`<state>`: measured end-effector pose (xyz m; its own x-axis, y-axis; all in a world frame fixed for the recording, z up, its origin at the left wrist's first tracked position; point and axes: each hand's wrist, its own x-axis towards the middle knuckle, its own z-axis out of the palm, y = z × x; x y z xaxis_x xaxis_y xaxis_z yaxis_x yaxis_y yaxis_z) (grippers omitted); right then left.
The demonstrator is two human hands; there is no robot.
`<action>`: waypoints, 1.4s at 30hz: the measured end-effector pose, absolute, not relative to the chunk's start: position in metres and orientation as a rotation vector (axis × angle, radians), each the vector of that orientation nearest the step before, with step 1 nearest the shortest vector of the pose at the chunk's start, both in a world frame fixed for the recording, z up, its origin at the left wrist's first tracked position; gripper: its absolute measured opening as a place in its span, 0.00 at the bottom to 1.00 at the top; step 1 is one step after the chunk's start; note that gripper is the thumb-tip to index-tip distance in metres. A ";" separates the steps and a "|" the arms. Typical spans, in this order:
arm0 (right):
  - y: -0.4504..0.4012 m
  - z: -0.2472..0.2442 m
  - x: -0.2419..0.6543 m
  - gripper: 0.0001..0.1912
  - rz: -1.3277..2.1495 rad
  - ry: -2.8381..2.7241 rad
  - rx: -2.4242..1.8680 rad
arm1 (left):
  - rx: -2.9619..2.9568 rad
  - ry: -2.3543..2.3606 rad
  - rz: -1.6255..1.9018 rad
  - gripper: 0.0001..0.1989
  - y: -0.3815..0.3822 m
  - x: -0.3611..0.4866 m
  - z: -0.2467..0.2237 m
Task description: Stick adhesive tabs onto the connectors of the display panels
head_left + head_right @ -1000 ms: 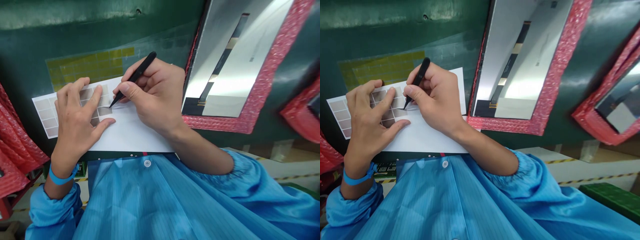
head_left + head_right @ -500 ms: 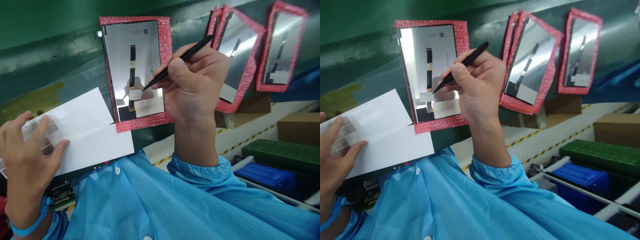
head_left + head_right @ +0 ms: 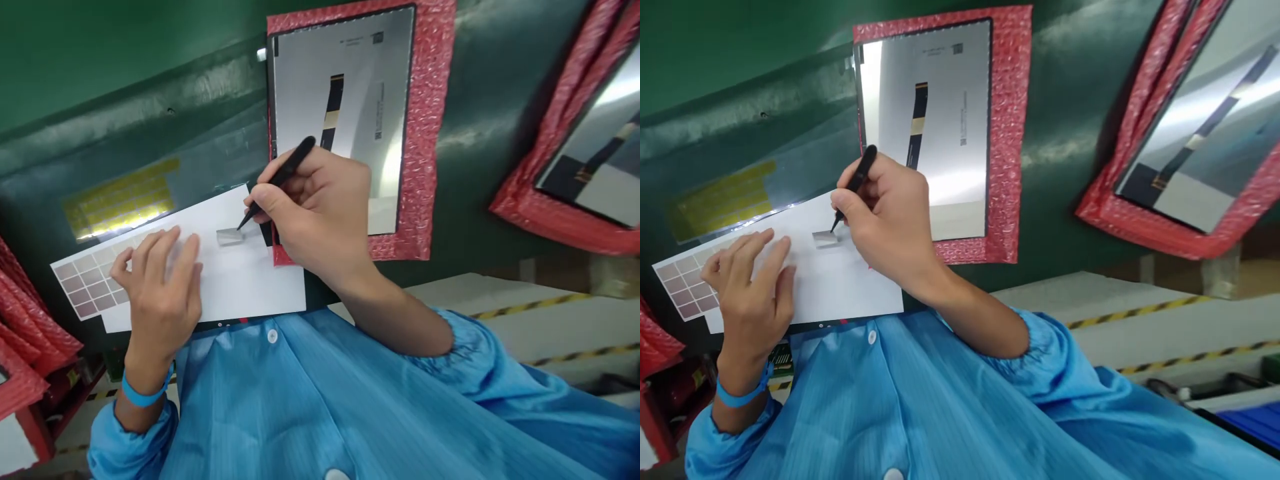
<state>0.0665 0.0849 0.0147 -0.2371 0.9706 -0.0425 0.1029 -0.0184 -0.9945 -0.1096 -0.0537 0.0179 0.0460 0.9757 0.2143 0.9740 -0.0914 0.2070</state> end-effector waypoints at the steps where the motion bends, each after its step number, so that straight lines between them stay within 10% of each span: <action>1: 0.085 0.012 0.064 0.10 1.325 -1.500 -1.202 | 2.291 2.084 0.465 0.19 -0.050 -0.106 0.018; 42: 0.162 -0.008 -0.004 0.12 1.426 -1.529 -0.953 | 1.881 2.241 0.454 0.26 0.001 -0.149 0.003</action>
<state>-0.0040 0.1623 -0.0076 -0.3782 0.9232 0.0688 -0.0043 0.0726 -0.9974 -0.1486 0.0008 0.0026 -0.1834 0.9814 0.0574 0.9262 0.1529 0.3446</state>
